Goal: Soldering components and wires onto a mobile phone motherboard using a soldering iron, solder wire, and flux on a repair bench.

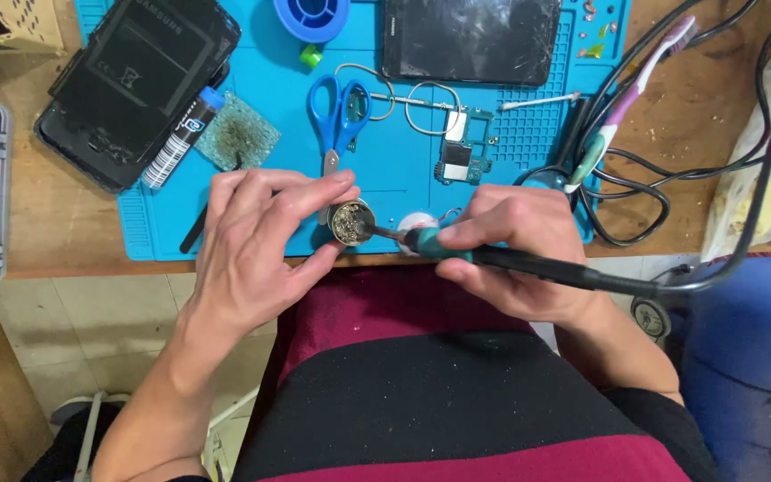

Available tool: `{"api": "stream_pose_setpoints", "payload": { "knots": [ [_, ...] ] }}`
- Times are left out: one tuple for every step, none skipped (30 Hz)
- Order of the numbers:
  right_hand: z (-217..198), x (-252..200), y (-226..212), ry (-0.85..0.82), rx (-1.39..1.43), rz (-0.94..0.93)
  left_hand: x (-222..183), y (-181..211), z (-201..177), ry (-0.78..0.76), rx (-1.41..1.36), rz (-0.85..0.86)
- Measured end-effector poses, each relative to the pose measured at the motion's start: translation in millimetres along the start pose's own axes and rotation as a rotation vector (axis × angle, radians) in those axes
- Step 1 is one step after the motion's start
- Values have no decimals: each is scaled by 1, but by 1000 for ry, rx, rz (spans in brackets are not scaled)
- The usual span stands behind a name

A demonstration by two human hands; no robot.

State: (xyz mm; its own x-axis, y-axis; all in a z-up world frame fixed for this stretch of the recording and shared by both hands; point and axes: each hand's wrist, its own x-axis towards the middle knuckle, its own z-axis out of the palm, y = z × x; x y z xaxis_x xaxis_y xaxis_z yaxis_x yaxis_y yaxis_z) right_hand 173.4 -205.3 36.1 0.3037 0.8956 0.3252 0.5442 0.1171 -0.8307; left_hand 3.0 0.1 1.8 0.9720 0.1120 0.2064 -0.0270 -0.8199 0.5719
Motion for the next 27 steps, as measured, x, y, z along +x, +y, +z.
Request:
{"api": "stream_pose_setpoints", "payload": {
  "knots": [
    [-2,4,-2,0,-2,0,0,1,0,1,-1,1],
    [-4,8,-4,-57,-45,1,1,1,0,11,6,18],
    [-5,12,-6,-115,-88,0,1,1,0,22,14,34],
    [-6,17,-10,-117,-90,-2,1,1,0,26,14,34],
    [-7,22,-14,-152,-130,-9,1,1,0,42,20,46],
    [-7,26,-17,-187,-170,-16,0,1,0,58,26,59],
    [-6,31,-20,-190,-170,-17,0,1,0,61,26,57],
    [-4,36,-22,-214,-169,-42,-1,1,0,63,25,55],
    [-3,40,-25,-238,-168,-65,-1,1,0,66,24,53],
    [-2,38,-20,-241,-169,-66,-1,0,1,69,22,51],
    [0,35,-15,-180,-221,-30,-2,-1,2,72,24,60],
    [2,32,-10,-118,-273,5,-2,-2,2,75,27,68],
    [0,36,-12,-120,-274,3,-3,-2,3,78,27,67],
    [-1,40,-13,-161,-239,-18,-3,-3,3,78,30,63],
    [-3,44,-15,-201,-203,-39,-4,-3,3,76,35,57],
    [-3,46,-20,-203,-203,-41,-4,-3,3,78,36,56],
    [-3,47,-24,-225,-268,-90,-4,-3,3,75,40,60],
    [-2,48,-29,-246,-332,-140,-4,-3,3,72,44,64],
    [0,48,-27,-246,-333,-138,-5,-3,3,71,42,65],
    [1,49,-26,-223,-315,-82,-6,-3,4,69,44,62],
    [2,50,-25,-200,-299,-27,-6,-3,4,70,46,62],
    [1,49,-23,-199,-302,-26,-5,-1,3,70,44,65],
    [0,49,-20,-190,-299,-38,-3,1,2,72,44,59],
    [0,50,-17,-182,-297,-49,-2,1,0,73,45,53],
    [-2,48,-18,-185,-296,-47,-2,1,0,73,41,50],
    [-3,45,-18,-226,-289,-102,-2,1,0,63,43,37],
    [-4,42,-19,-269,-279,-159,-3,2,1,53,45,21]
  ]
}}
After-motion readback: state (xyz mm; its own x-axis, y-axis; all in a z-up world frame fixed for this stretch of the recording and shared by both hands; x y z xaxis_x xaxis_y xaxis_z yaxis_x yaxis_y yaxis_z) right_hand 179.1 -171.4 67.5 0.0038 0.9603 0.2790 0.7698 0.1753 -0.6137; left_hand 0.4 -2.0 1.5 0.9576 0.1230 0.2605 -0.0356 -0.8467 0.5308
